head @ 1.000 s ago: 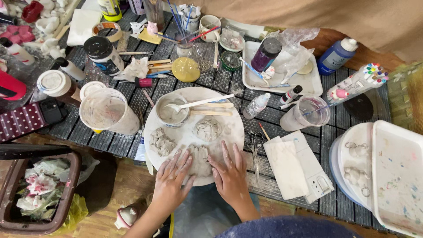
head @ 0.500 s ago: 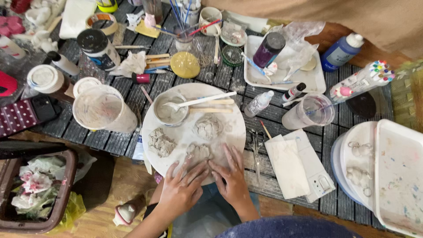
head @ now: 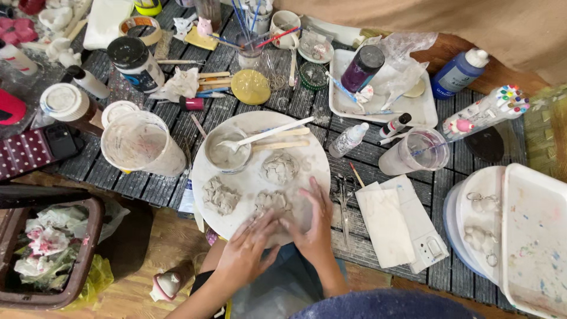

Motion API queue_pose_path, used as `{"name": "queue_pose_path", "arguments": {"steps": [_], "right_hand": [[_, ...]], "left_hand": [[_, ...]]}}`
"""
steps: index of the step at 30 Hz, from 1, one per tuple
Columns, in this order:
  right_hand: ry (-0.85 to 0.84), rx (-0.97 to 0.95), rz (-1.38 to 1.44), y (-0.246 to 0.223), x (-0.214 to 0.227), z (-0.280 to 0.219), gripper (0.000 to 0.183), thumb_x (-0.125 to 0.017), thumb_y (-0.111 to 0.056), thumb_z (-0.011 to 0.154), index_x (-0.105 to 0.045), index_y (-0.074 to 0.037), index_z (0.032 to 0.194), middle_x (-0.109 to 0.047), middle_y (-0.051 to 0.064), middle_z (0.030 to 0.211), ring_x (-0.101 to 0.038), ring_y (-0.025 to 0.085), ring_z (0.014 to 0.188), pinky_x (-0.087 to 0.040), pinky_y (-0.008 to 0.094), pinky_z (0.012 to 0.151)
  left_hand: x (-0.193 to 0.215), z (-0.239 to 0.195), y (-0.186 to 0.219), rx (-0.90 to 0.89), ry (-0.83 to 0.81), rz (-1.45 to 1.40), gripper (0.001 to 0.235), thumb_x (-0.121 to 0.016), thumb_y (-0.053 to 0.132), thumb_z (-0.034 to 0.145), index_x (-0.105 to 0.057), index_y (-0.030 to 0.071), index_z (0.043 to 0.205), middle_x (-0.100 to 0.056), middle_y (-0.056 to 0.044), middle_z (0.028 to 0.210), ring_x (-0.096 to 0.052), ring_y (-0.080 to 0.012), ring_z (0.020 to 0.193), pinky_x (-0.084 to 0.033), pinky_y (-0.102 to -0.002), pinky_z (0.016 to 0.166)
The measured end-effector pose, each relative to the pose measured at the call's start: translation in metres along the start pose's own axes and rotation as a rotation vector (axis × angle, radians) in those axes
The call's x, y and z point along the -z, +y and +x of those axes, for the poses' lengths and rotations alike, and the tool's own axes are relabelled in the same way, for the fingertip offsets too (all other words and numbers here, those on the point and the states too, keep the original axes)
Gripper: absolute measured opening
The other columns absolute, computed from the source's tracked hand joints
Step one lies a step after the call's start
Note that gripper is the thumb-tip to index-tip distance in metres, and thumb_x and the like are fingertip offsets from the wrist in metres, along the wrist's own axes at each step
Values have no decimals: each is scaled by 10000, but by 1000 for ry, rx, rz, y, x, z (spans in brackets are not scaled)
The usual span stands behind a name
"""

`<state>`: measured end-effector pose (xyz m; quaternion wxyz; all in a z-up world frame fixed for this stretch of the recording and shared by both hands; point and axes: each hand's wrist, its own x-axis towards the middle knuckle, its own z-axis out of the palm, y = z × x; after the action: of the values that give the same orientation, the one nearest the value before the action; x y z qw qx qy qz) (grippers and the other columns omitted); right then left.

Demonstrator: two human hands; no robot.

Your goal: The person kneads and shapes a lump of gray clay on a white rotating board. They repeatedly flatten, fold, and roll the clay with both hands, occasionally using a wooden stick to press or smooth the surface. The workspace is cluttered with art supplies.

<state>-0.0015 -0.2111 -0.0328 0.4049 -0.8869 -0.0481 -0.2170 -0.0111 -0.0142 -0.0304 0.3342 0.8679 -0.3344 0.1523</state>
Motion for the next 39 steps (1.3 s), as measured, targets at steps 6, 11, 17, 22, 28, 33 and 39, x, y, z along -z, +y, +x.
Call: {"name": "queue_pose_path", "arguments": {"steps": [6, 11, 17, 22, 28, 33, 39], "right_hand": [[40, 7, -103, 4, -5, 2, 547, -845, -221, 783, -635, -100, 1274, -562, 154, 1519, -463, 340, 1434, -346, 495, 1186], [43, -6, -149, 17, -5, 20, 505, -858, -341, 748, -691, -130, 1175, -654, 77, 1307, -522, 323, 1262, -359, 482, 1102], [18, 7, -199, 34, -11, 27, 197, -819, -338, 790, -781, -214, 938, -705, -6, 1229, -527, 268, 1204, -345, 444, 1082], [-35, 74, -136, 32, 0, 20, 172, -711, -184, 897, -817, -256, 1012, -691, -33, 1313, -511, 260, 1246, -312, 453, 1126], [-116, 126, -246, 15, 7, 17, 224, -720, -206, 876, -804, -260, 1076, -627, -18, 1359, -486, 280, 1254, -299, 463, 1090], [-257, 182, -305, 4, 19, 9, 401, -693, -206, 908, -694, -214, 1309, -520, 80, 1499, -429, 335, 1357, -275, 495, 1131], [-358, 293, -336, -22, -12, -15, 606, -675, -312, 908, -525, -127, 1465, -471, 92, 1558, -368, 297, 1469, -246, 555, 1175]], "left_hand": [[6, 4, -4, 13, -89, -92, 491, -767, 213, 850, -638, 37, 1290, -614, -127, 1403, -586, -303, 1301, -440, -464, 1097], [12, 7, -6, -20, -96, -165, 420, -758, 178, 869, -686, 38, 1259, -629, -98, 1409, -581, -278, 1336, -455, -439, 1110], [14, 6, -5, -14, -74, -209, 391, -770, 159, 838, -712, 42, 1207, -655, -106, 1364, -581, -304, 1320, -444, -460, 1103], [27, 3, -7, 17, 46, -138, 271, -768, 160, 803, -708, 102, 1061, -685, -93, 1332, -587, -325, 1314, -464, -439, 1072], [25, 3, -8, 133, 46, -54, 378, -752, 126, 832, -718, 62, 1203, -686, -93, 1305, -622, -306, 1252, -483, -442, 1013], [22, 0, -13, 206, 85, -52, 346, -758, 127, 829, -725, 97, 1172, -709, -53, 1276, -633, -291, 1252, -474, -439, 1019], [13, -11, -22, 199, 167, -116, 390, -741, 121, 850, -668, 80, 1230, -683, -103, 1293, -641, -301, 1212, -469, -447, 1042]]}}
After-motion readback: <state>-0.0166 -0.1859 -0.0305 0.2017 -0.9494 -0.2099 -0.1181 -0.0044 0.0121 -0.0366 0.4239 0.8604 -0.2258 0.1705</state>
